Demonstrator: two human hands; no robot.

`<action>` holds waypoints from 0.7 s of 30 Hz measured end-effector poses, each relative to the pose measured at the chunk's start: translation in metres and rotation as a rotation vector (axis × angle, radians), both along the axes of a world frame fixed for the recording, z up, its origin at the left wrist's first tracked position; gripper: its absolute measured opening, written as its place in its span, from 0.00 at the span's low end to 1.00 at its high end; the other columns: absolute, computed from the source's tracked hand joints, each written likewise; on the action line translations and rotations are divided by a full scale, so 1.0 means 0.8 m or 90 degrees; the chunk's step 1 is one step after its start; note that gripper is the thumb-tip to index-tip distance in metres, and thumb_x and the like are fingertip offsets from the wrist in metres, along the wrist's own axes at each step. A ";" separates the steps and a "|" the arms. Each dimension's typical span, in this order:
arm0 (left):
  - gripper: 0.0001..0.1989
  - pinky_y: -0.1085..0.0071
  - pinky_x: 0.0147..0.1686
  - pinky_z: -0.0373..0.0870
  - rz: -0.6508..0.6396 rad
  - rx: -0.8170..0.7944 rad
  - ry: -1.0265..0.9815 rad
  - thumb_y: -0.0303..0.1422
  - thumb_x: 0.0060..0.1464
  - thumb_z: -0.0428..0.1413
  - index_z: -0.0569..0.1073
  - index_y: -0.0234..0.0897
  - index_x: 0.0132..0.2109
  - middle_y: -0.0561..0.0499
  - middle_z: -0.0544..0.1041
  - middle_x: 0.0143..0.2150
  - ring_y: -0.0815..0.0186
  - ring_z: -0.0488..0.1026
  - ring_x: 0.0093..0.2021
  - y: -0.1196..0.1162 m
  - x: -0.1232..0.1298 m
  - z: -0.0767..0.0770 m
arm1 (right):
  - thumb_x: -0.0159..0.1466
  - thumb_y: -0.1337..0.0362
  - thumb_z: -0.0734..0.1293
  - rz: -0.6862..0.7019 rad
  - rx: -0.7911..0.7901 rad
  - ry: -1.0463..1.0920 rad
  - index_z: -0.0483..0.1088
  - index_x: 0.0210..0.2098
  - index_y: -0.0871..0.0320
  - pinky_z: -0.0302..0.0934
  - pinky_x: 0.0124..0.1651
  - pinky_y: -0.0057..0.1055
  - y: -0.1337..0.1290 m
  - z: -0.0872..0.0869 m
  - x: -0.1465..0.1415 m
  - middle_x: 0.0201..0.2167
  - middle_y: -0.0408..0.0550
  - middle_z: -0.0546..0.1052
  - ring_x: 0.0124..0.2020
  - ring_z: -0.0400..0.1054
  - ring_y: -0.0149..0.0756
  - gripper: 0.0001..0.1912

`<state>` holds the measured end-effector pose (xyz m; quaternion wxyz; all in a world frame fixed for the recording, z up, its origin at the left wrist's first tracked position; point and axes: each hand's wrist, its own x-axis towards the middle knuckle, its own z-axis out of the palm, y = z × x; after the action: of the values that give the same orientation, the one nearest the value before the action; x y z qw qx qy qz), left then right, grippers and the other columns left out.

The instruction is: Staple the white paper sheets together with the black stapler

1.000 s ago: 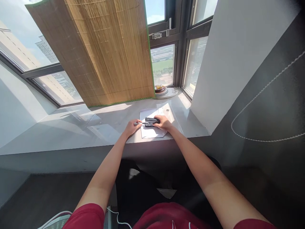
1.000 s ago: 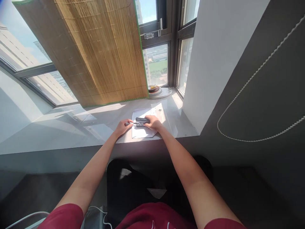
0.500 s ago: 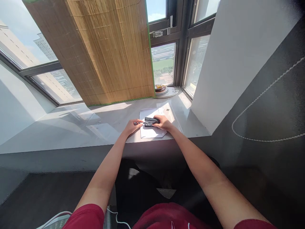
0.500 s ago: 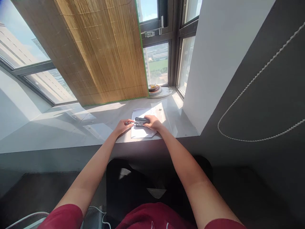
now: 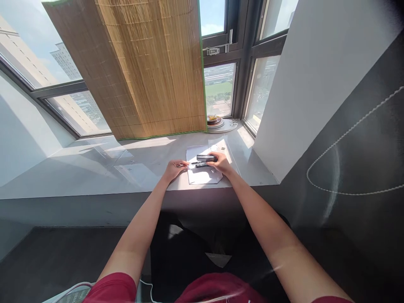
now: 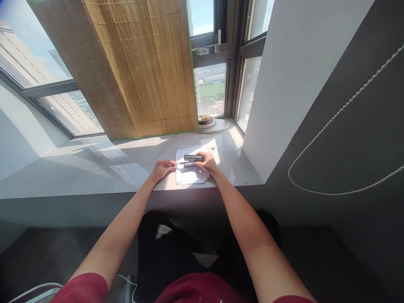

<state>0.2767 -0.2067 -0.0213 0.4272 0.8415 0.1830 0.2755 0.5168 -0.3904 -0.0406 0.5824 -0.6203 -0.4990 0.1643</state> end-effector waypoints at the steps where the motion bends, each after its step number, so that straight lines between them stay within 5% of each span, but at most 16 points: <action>1: 0.15 0.56 0.47 0.78 -0.001 0.008 -0.021 0.47 0.55 0.68 0.88 0.41 0.42 0.43 0.88 0.45 0.53 0.84 0.46 -0.001 0.000 0.001 | 0.55 0.52 0.76 0.012 0.004 0.021 0.76 0.40 0.55 0.70 0.46 0.39 -0.002 0.001 -0.001 0.39 0.49 0.82 0.41 0.74 0.44 0.18; 6: 0.22 0.55 0.54 0.75 -0.034 0.044 0.016 0.41 0.52 0.71 0.84 0.43 0.54 0.45 0.87 0.48 0.53 0.83 0.51 -0.002 0.002 0.001 | 0.55 0.54 0.77 0.117 -0.020 0.006 0.78 0.42 0.55 0.70 0.50 0.38 -0.004 0.014 -0.020 0.42 0.48 0.82 0.44 0.75 0.43 0.18; 15: 0.16 0.65 0.47 0.72 -0.002 0.099 0.042 0.32 0.49 0.68 0.80 0.43 0.47 0.49 0.83 0.46 0.58 0.79 0.48 0.005 0.005 -0.008 | 0.58 0.58 0.76 0.134 -0.101 -0.120 0.78 0.45 0.52 0.70 0.53 0.39 0.030 0.024 -0.041 0.43 0.46 0.83 0.47 0.76 0.44 0.15; 21: 0.04 0.66 0.42 0.70 0.208 0.124 -0.006 0.29 0.57 0.57 0.75 0.41 0.40 0.49 0.79 0.38 0.64 0.71 0.33 0.019 0.006 -0.015 | 0.57 0.60 0.76 0.066 -0.116 -0.091 0.77 0.41 0.54 0.70 0.51 0.39 0.019 0.013 -0.055 0.40 0.46 0.82 0.44 0.76 0.44 0.14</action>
<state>0.2812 -0.1913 -0.0334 0.2939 0.8367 0.2877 0.3617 0.4724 -0.3749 -0.0301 0.4769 -0.6544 -0.5538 0.1943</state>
